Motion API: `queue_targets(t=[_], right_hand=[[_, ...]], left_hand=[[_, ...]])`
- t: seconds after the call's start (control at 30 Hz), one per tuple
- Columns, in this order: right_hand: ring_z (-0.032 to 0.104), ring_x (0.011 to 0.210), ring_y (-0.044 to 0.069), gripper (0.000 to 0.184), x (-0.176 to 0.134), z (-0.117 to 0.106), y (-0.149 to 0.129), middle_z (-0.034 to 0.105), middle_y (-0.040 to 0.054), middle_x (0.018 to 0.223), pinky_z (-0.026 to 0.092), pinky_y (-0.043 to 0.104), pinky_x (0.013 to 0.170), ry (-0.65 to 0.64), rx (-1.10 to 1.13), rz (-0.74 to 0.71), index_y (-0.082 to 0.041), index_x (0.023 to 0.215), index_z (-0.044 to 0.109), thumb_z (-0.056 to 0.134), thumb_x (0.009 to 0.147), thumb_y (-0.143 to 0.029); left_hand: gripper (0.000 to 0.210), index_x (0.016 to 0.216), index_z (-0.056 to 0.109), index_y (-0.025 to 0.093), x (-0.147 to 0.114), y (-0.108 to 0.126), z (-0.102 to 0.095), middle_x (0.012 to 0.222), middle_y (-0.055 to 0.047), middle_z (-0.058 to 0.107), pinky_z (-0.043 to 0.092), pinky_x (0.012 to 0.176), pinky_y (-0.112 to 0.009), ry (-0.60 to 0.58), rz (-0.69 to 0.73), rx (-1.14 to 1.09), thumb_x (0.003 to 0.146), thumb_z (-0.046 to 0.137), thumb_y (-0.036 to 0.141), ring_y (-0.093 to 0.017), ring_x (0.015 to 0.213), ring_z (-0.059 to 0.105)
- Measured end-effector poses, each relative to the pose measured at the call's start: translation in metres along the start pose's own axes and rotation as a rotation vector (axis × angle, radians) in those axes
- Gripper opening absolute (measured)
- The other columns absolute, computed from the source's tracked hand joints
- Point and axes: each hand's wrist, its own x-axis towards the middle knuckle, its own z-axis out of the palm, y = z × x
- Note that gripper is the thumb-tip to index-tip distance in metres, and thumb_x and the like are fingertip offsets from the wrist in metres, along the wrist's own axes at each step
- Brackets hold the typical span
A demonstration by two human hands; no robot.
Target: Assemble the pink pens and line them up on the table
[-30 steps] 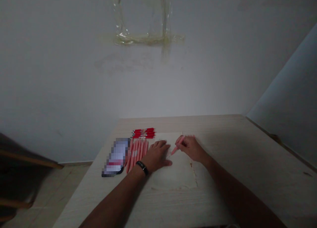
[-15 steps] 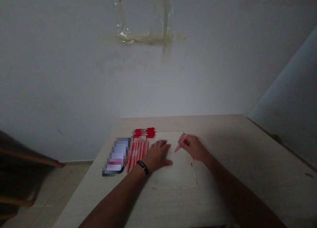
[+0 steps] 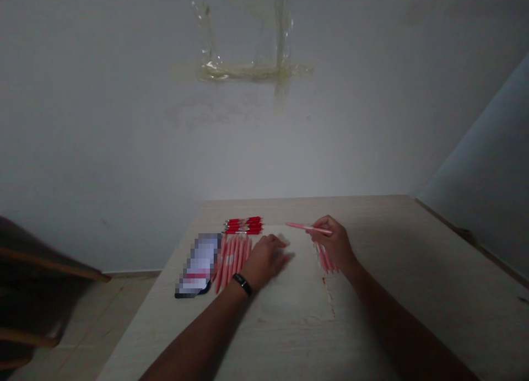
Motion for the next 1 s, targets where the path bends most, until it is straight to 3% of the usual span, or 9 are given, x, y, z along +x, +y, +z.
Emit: queue_targets(t=[0.13,0.33,0.53,0.67,0.77,1.0], right_hand=[[0.062,0.062,0.017,0.03,-0.005,0.007,-0.006,0.068,0.0023,0.069,0.048,0.026,0.056,-0.126,0.133,0.014,-0.019,0.084,0.058,0.074,0.077,-0.044],[0.061,0.065,0.015,0.031,-0.014,0.023,-0.005,0.066,0.0006,0.072,0.046,0.024,0.058,-0.268,0.096,-0.011,-0.018,0.082,0.062,0.078,0.074,-0.044],[0.062,0.072,0.015,0.028,-0.014,0.023,-0.004,0.068,0.0028,0.081,0.05,0.026,0.064,-0.295,-0.026,-0.076,-0.018,0.089,0.066,0.072,0.08,-0.044],[0.061,0.075,0.016,0.021,-0.01,0.008,-0.01,0.069,0.0038,0.087,0.049,0.026,0.067,-0.298,-0.171,-0.187,-0.02,0.101,0.067,0.067,0.084,-0.033],[0.059,0.07,0.014,0.014,-0.005,-0.003,-0.013,0.065,0.0026,0.081,0.045,0.024,0.063,-0.291,-0.27,-0.245,-0.02,0.097,0.068,0.061,0.086,-0.025],[0.057,0.064,0.013,0.018,0.002,-0.012,-0.011,0.062,0.0028,0.082,0.045,0.025,0.062,-0.334,-0.346,-0.309,-0.02,0.094,0.071,0.057,0.091,-0.03]], left_hand=[[0.036,0.114,0.071,0.02,0.002,0.005,0.004,0.089,-0.007,0.069,0.044,0.069,-0.028,0.017,-0.071,-0.351,0.089,0.06,0.045,-0.017,0.075,0.058],[0.049,0.121,0.064,0.015,0.002,0.014,0.012,0.087,-0.007,0.067,0.042,0.063,-0.024,0.01,-0.114,-0.799,0.087,0.064,0.049,-0.014,0.07,0.057],[0.035,0.093,0.067,0.014,0.005,0.017,0.011,0.067,-0.002,0.065,0.041,0.057,-0.022,0.113,-0.186,-0.907,0.079,0.074,0.045,-0.012,0.059,0.056],[0.034,0.094,0.067,0.014,0.007,0.014,0.006,0.074,-0.004,0.069,0.043,0.057,-0.023,0.177,-0.217,-0.928,0.078,0.075,0.043,-0.012,0.059,0.057],[0.034,0.096,0.069,0.013,0.009,0.008,0.004,0.082,-0.007,0.072,0.044,0.057,-0.023,0.211,-0.239,-0.907,0.078,0.075,0.042,-0.012,0.062,0.059],[0.034,0.097,0.071,0.013,0.01,-0.001,0.008,0.087,-0.009,0.073,0.044,0.056,-0.023,0.248,-0.282,-0.922,0.077,0.076,0.04,-0.013,0.063,0.06]])
